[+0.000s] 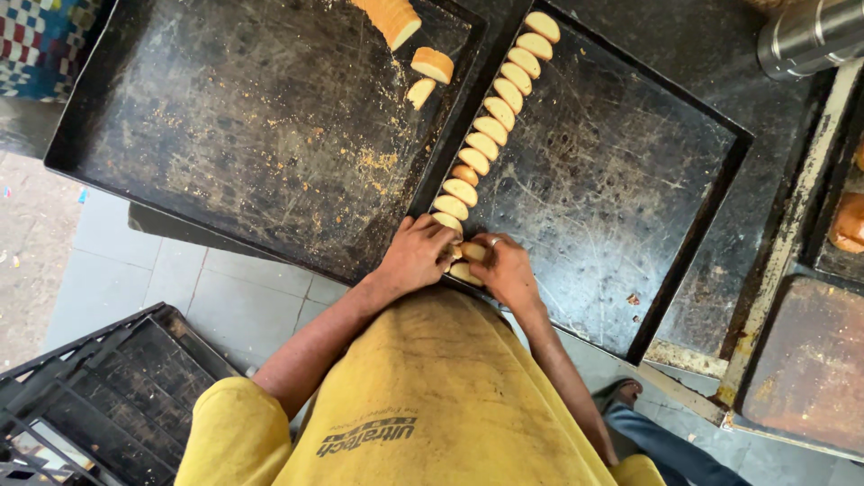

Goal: The person arranges sliced bread pieces onto a black baking tray in neat rows. They pick up slices from a second tray and place them one by one, filling the tray systematically.

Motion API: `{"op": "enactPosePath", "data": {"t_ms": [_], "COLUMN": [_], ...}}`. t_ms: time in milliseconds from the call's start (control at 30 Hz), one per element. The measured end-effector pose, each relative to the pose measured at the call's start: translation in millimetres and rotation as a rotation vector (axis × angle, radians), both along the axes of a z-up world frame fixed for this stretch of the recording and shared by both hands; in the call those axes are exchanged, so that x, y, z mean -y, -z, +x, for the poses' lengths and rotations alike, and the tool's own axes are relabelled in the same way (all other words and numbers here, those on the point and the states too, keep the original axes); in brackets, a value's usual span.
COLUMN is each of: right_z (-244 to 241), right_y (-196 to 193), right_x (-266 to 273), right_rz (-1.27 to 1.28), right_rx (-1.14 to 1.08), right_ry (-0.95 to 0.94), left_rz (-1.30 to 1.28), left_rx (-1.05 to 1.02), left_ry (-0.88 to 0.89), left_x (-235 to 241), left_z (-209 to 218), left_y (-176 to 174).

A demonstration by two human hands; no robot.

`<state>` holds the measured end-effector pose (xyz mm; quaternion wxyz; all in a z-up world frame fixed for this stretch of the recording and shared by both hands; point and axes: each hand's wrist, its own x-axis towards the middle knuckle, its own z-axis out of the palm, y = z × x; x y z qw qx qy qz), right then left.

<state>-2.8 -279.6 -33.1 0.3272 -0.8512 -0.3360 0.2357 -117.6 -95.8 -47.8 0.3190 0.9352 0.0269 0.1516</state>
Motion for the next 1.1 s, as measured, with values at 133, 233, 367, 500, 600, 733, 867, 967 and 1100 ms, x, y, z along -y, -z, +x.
{"op": "enactPosePath", "data": {"t_ms": [133,233,367,500,600,733,867,967,1100], "right_z": [4,15,31,39,49,56,45,44,46], "right_y": [-5,-2,3,-16,-17,-7,10,15,14], "right_x": [0,3,1,-3,-15,-7,1,3,-4], "right_rz": [-0.125,0.007,0.039,-0.044,-0.073,0.242,0.241,0.127,0.039], "right_rx": [-0.125,-0.045,0.231,0.031,0.004,0.224,0.289,0.172,0.041], "right_ry": [0.064,0.181,-0.134,-0.015,-0.006,-0.253,0.029,0.145,0.095], "left_rz": [0.010,0.010,0.032,0.036,-0.003,-0.016,0.010,0.056,0.217], "left_rx": [0.003,0.005,-0.003,-0.028,-0.018,-0.032,-0.035,0.020,-0.044], "left_ry": [-0.028,-0.051,-0.038,-0.007,-0.065,-0.072,-0.120,-0.058,0.134], "left_x": [5,5,8,7,6,6,14,23,35], "left_z": [0,-3,-3,-4,-3,-3,-4,2,20], "left_y": [-3,-8,-10,-12,-9,-5,-5,-8,-13]}}
